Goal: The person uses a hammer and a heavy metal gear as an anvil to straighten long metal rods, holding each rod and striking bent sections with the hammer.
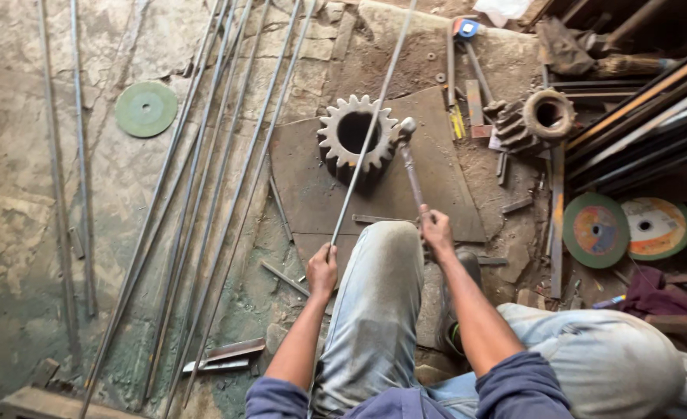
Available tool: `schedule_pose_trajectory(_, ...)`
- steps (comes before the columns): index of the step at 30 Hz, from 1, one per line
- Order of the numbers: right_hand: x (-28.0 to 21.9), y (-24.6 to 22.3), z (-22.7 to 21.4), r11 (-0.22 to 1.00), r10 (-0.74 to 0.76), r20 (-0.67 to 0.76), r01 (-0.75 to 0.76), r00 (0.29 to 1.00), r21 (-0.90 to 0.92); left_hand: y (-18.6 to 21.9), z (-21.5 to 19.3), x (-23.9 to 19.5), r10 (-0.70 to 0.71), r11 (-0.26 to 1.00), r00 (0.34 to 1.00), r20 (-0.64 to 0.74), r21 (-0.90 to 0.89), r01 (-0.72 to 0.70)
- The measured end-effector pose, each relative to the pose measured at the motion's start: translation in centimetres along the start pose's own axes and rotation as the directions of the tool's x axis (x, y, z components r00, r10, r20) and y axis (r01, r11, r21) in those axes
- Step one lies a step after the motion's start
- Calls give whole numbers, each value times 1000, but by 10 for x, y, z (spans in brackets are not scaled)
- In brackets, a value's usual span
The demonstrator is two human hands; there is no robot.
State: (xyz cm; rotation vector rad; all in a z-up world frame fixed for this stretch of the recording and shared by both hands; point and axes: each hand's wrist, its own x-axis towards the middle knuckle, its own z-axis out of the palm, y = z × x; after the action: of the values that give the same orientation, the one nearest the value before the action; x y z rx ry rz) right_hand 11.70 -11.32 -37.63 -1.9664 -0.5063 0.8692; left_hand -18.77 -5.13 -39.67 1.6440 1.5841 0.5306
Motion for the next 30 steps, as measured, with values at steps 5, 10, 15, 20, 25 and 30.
schedule_pose_trajectory(5, -9, -48, -13, 964, -211, 59, 197, 976, 176, -9, -14, -17, -14, 997, 1000, 14, -82, 15)
schedule_pose_trajectory(10, -11, -79, -2, 921, -349, 3, 342, 937, 186, -12, -28, -22, -52, 997, 998, 46, -55, 54)
schedule_pose_trajectory(15, -8, -63, 1, 911, -269, -75, 228, 960, -344, -15, -18, -23, -71, 997, 997, 21, -17, 72)
schedule_pose_trajectory(20, -1, -33, 1, 920, -189, -108, 137, 976, -368, -30, -5, -20, -10, 998, 1000, -24, -63, 9)
schedule_pose_trajectory(25, -3, -17, -11, 847, -332, -36, 281, 943, -452, -34, -7, -15, -88, 990, 993, 79, -104, 96)
schedule_pose_trajectory(30, -13, -14, -18, 940, -52, 40, 62, 998, -335, -42, -32, -41, -262, 963, 965, 33, 69, 259)
